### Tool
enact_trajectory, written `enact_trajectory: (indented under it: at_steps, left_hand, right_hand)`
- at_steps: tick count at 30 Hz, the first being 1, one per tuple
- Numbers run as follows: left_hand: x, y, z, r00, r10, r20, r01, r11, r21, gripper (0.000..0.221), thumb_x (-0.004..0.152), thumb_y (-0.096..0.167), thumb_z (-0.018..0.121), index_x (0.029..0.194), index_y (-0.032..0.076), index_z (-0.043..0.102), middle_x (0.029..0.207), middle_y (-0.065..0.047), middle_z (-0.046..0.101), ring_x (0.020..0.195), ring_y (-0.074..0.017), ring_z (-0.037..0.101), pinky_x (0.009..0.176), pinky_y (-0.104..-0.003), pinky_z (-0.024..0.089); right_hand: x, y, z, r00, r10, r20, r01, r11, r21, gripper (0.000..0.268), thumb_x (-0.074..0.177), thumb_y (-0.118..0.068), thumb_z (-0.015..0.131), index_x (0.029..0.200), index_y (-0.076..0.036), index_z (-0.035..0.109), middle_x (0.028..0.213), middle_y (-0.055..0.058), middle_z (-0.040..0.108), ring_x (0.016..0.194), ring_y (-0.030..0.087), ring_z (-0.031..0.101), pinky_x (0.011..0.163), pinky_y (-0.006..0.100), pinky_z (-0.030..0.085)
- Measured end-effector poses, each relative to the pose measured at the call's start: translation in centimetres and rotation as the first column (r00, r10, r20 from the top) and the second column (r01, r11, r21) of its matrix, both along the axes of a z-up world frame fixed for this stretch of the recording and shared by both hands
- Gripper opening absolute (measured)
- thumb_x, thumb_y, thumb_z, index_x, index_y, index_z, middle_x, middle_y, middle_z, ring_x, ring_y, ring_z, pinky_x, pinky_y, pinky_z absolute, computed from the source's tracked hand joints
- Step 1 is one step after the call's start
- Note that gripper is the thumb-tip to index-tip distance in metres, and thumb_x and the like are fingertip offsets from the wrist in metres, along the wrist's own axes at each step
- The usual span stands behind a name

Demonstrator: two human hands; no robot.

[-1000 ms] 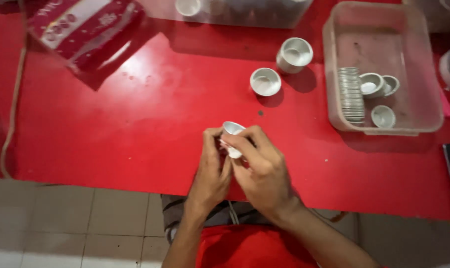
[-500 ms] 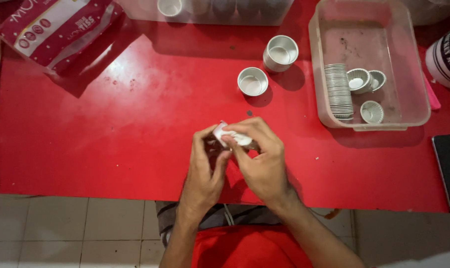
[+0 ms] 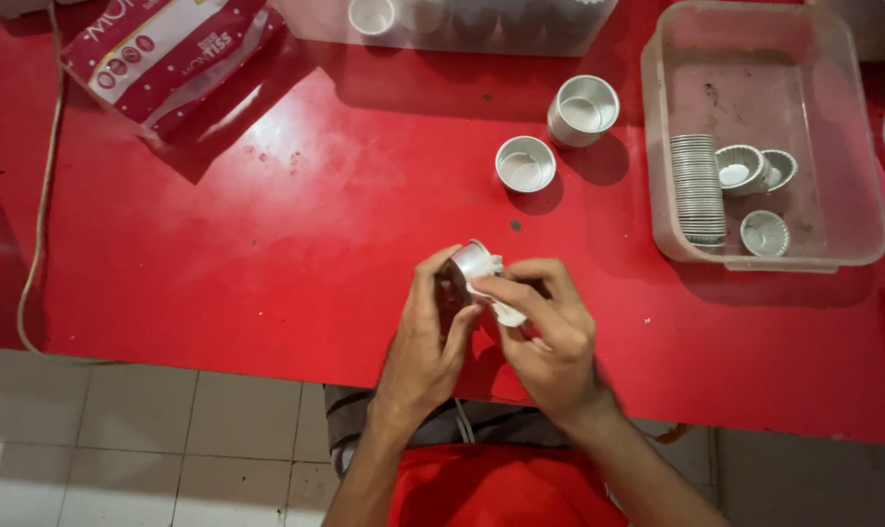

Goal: Cleaning small metal baking molds with a cloth on a red table

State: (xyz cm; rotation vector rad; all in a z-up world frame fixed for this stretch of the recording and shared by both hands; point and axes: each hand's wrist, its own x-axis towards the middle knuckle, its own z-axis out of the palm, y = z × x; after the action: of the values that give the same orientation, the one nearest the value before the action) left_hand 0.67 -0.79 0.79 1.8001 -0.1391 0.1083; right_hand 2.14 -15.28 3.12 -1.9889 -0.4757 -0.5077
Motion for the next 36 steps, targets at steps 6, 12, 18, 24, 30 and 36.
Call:
enact_trajectory:
  at_steps: [6, 12, 18, 24, 30, 36]
  left_hand:
    - [0.0, -0.3, -0.4, 0.998, 0.04, 0.051, -0.041, 0.999, 0.021, 0.049, 0.102, 0.017, 0.056, 0.145, 0.001, 0.041, 0.147, -0.018, 0.05, 0.137, -0.0306, 0.051, 0.117, -0.039, 0.039]
    - [-0.2, -0.2, -0.1, 0.997, 0.063, -0.042, -0.07, 0.977, -0.199, 0.051, 0.101, 0.03, 0.057, 0.142, 0.004, 0.04, 0.136, -0.016, 0.057, 0.115, -0.023, 0.063, 0.101, -0.033, 0.051]
    - [-0.1, -0.1, -4.6, 0.993, 0.113, 0.033, -0.089, 0.908, -0.41, 0.054, 0.107, 0.035, 0.043, 0.145, -0.003, 0.037, 0.099, -0.011, 0.058, 0.088, -0.0184, 0.059, 0.079, -0.034, 0.055]
    - [0.3, 0.2, -5.6, 0.984, 0.173, 0.034, -0.125, 0.82, -0.558, 0.065, 0.107, 0.05, 0.025, 0.139, -0.003, 0.044, 0.082, -0.019, 0.066, 0.068, -0.0214, 0.063, 0.063, -0.034, 0.054]
    - [2.6, 0.9, -11.5, 0.986, 0.097, -0.139, -0.165, 0.743, -0.649, 0.059, 0.111, 0.044, 0.026, 0.131, -0.001, 0.059, 0.085, -0.009, 0.065, 0.066, -0.0159, 0.053, 0.065, -0.031, 0.052]
    - [11.7, 3.0, -4.2, 0.986, -0.025, -0.163, -0.089, 0.752, -0.653, 0.055, 0.106, 0.058, 0.035, 0.098, 0.013, 0.066, 0.074, -0.006, 0.068, 0.063, -0.016, 0.065, 0.054, -0.028, 0.054]
  right_hand:
    - [-0.8, -2.5, 0.5, 0.982, 0.146, -0.117, -0.154, 0.986, -0.058, 0.023, 0.092, 0.007, 0.072, 0.112, -0.004, 0.073, 0.102, 0.011, 0.059, 0.091, 0.021, 0.063, 0.08, 0.028, 0.053]
    - [-0.7, -3.6, 0.4, 0.977, 0.091, -0.191, -0.107, 0.992, -0.073, 0.018, 0.09, 0.003, 0.076, 0.106, -0.005, 0.075, 0.099, 0.009, 0.064, 0.092, 0.019, 0.067, 0.083, 0.028, 0.055]
    - [0.2, -4.2, 1.0, 0.959, -0.02, -0.282, 0.049, 0.994, 0.099, 0.006, 0.096, -0.002, 0.072, 0.101, -0.002, 0.073, 0.11, 0.021, 0.072, 0.102, 0.03, 0.073, 0.088, 0.04, 0.056]
    - [3.8, -6.8, -2.9, 0.907, -0.017, -0.42, 0.103, 0.978, 0.183, 0.014, 0.107, -0.012, 0.064, 0.116, -0.002, 0.062, 0.114, 0.017, 0.071, 0.099, 0.015, 0.06, 0.088, 0.035, 0.053]
    - [7.9, -2.7, -2.3, 0.983, 0.122, -0.137, -0.081, 0.958, 0.273, 0.013, 0.109, -0.005, 0.06, 0.114, 0.004, 0.052, 0.106, 0.022, 0.068, 0.086, 0.021, 0.068, 0.077, 0.034, 0.058]
    - [11.8, -0.5, 1.8, 0.942, 0.208, 0.262, -0.246, 0.962, 0.121, 0.012, 0.096, 0.008, 0.075, 0.101, 0.005, 0.065, 0.101, 0.019, 0.071, 0.098, 0.036, 0.071, 0.089, 0.043, 0.055]
